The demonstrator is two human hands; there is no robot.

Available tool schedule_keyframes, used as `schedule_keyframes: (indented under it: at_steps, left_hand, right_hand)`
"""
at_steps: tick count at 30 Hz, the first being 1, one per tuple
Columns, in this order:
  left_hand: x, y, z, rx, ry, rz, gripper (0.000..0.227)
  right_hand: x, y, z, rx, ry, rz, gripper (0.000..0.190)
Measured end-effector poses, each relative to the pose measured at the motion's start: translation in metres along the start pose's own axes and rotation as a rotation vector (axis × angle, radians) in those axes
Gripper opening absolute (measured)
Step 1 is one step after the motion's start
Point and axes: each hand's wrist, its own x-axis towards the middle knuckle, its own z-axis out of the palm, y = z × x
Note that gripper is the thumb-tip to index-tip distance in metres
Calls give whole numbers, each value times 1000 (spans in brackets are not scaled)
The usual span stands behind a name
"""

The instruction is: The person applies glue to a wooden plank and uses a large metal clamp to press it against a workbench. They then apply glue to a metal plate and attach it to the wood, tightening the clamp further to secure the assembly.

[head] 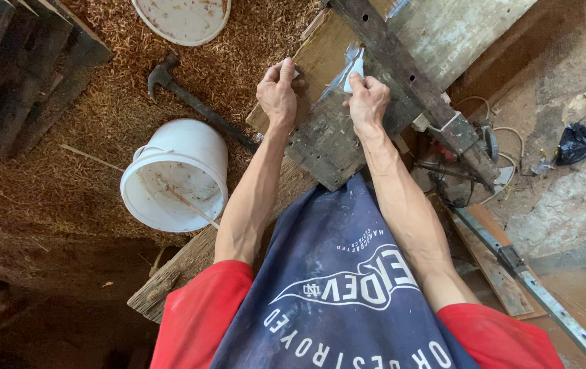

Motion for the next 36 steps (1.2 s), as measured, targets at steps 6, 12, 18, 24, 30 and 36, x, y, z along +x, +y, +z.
schedule_keyframes:
  at_steps: [6,12,18,24,30,36]
  left_hand:
    - [-2,3,0,13,4,1,36]
    - [-2,5,1,6,8,-10,36]
    - [-3,4,3,6,15,-2,37]
    - [-3,2,2,17,18,9,39]
    - [-3,2,0,98,33,50,40]
    - [-6,7,-4,-116,-59,0,33]
  right_hand:
    - [-1,1,0,-54,10,-53,38]
    - [2,3,1,-122,37,-73,39]
    - [0,7,-1,-100,43,-112,41]
    - [-1,8,0,-100,39,-101,40]
    - [3,10,-4,-98,-11,-59,38]
    - [-7,16,-13,119,-99,-14,35]
